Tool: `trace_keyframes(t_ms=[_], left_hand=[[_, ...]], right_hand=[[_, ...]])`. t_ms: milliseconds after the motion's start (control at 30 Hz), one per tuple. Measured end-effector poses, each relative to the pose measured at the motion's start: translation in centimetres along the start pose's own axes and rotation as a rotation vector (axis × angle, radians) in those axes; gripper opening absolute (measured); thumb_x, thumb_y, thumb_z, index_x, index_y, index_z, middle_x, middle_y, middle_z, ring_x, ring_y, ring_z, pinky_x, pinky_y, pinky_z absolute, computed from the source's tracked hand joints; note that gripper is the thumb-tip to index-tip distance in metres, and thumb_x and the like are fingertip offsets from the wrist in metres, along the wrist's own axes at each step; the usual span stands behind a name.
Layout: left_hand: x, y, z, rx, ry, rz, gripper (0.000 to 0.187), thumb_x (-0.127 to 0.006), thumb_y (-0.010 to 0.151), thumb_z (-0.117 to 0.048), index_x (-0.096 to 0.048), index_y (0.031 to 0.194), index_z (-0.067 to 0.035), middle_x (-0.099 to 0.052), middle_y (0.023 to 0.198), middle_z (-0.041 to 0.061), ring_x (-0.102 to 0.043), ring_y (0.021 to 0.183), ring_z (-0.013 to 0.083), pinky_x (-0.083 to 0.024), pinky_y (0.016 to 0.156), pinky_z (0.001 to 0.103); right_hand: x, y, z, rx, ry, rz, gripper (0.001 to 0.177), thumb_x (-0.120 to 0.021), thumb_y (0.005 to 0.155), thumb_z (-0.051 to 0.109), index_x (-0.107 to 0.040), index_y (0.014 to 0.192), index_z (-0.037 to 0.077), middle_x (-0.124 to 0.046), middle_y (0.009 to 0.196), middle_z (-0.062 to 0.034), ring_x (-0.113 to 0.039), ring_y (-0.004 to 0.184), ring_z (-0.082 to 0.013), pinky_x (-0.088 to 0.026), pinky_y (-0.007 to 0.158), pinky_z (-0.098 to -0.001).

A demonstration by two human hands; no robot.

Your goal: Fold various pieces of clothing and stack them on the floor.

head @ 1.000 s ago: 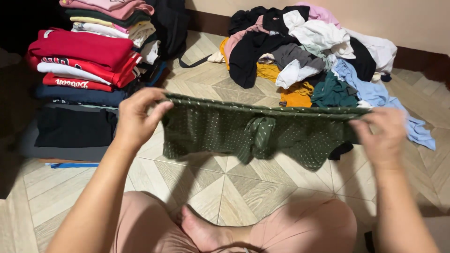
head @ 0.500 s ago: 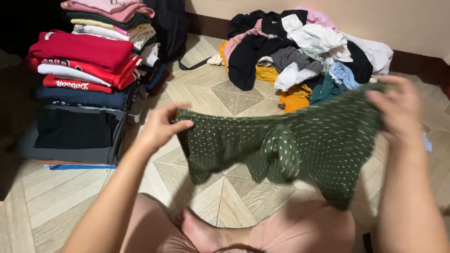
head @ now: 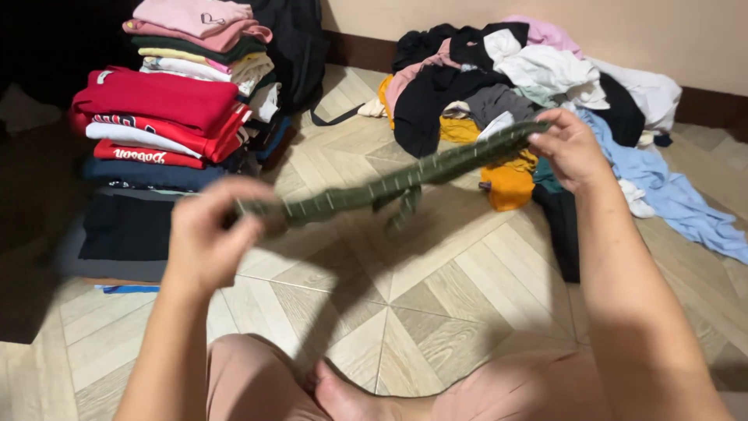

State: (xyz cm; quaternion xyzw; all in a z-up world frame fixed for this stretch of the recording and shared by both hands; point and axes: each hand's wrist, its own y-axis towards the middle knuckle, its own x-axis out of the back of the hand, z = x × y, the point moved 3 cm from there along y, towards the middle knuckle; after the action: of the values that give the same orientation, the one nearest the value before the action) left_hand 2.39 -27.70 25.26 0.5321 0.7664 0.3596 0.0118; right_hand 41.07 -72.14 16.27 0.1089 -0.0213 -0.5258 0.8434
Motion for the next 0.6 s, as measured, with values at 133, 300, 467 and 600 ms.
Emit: trace_keyframes(t_ms=[133, 300, 467, 600], left_hand=[[-5.1, -5.0, -1.0, 0.003, -0.044, 0.335, 0.026, -0.073, 0.078, -0.005, -0.077, 0.104, -0.008, -0.079, 0.098, 0.005, -0.077, 0.091, 0.0194, -0.060, 0.078, 0.033], [-17.3, -13.4, 1.2, 0.113, -0.063, 0.607, 0.024, -0.077, 0.077, -0.003, -0.074, 0.101, -0.006, -0.075, 0.101, 0.013, -0.074, 0.092, 0.0313, -0.059, 0.081, 0.041], [-25.9, -20.1, 5.7, 0.225, -0.048, 0.638, 0.030, -0.073, 0.078, 0.001, -0.072, 0.107, -0.004, -0.073, 0.104, 0.017, -0.071, 0.096, 0.0374, -0.057, 0.083, 0.043], [-27.7, -19.2, 6.5, 0.351, 0.048, 0.699, 0.024, -0.072, 0.083, -0.003, -0.073, 0.106, -0.007, -0.073, 0.105, 0.016, -0.069, 0.095, 0.0391, -0.055, 0.083, 0.046]], right_hand=[[-0.5, -1.0, -4.7, -0.093, -0.054, 0.066, 0.031, -0.061, 0.088, -0.011, -0.059, 0.111, 0.009, -0.072, 0.126, -0.0123, -0.069, 0.111, -0.0201, -0.056, 0.092, -0.0310], [-0.5, -3.8, -14.0, -0.323, -0.453, -0.029, 0.026, -0.059, 0.083, -0.017, -0.068, 0.093, 0.006, -0.071, 0.128, -0.0064, -0.066, 0.108, -0.0168, -0.056, 0.080, -0.0314], [1.4, -8.2, -25.0, -0.407, -0.518, -0.042, 0.038, -0.060, 0.088, -0.015, -0.073, 0.115, 0.007, -0.071, 0.107, -0.0160, -0.063, 0.087, -0.0222, -0.051, 0.070, -0.0318], [-8.3, -14.0, -17.1, -0.486, -0.269, 0.369, 0.034, -0.074, 0.088, 0.007, -0.070, 0.122, 0.009, -0.073, 0.115, -0.0056, -0.070, 0.101, -0.0154, -0.057, 0.089, -0.0298]])
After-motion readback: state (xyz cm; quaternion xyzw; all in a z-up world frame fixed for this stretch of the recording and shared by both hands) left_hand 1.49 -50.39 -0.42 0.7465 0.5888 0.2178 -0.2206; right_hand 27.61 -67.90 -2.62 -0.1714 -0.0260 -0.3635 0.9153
